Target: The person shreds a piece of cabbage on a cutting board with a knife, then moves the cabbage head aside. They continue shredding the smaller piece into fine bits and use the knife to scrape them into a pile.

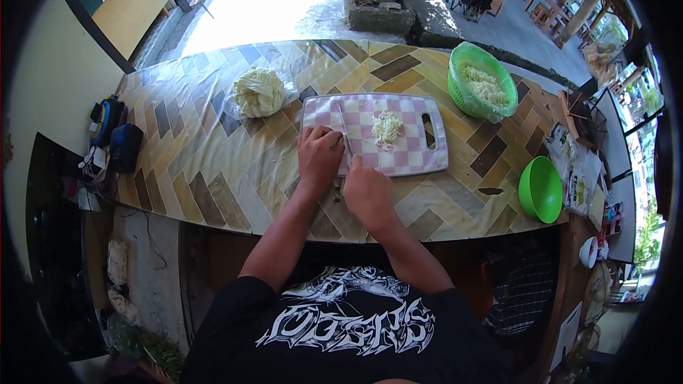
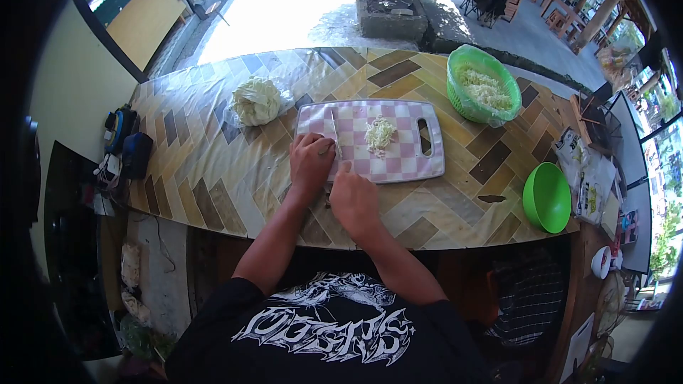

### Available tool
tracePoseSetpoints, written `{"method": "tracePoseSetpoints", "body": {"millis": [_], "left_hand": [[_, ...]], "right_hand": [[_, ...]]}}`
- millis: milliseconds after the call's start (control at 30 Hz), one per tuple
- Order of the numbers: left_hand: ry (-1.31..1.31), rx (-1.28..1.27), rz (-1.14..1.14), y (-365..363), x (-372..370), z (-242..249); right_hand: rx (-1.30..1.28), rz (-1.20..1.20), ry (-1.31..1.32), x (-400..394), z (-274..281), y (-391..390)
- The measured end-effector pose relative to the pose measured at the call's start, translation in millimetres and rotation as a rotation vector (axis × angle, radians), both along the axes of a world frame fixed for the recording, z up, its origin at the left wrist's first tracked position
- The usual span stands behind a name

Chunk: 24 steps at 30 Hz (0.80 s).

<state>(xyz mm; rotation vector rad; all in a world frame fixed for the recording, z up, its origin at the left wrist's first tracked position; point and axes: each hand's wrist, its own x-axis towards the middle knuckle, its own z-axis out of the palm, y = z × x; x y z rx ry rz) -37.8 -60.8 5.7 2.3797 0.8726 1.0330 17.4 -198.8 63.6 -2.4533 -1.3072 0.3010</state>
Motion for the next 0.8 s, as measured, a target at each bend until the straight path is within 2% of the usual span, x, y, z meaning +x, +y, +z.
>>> {"method": "tracePoseSetpoints", "body": {"millis": [133,333,500,633,800], "left_hand": [[-0.014,0.006,-0.016,2,2,-4],[-0.001,0.010,-0.024,5,1,-11],[-0.024,0.025,-0.022,3,2,-6],[-0.028,0.013,-0.030,4,1,-10],[-0.016,0.011,-0.028,5,2,-10]], "right_hand": [[-0.015,-0.035,0.007,5,-9,8],[0.048,0.000,-0.001,8,9,1],[0.056,-0.040,0.007,4,-10,14],[0.010,-0.025,0.090,14,14,9],[0.036,-0.033,-0.019,-3,-11,12]]}}
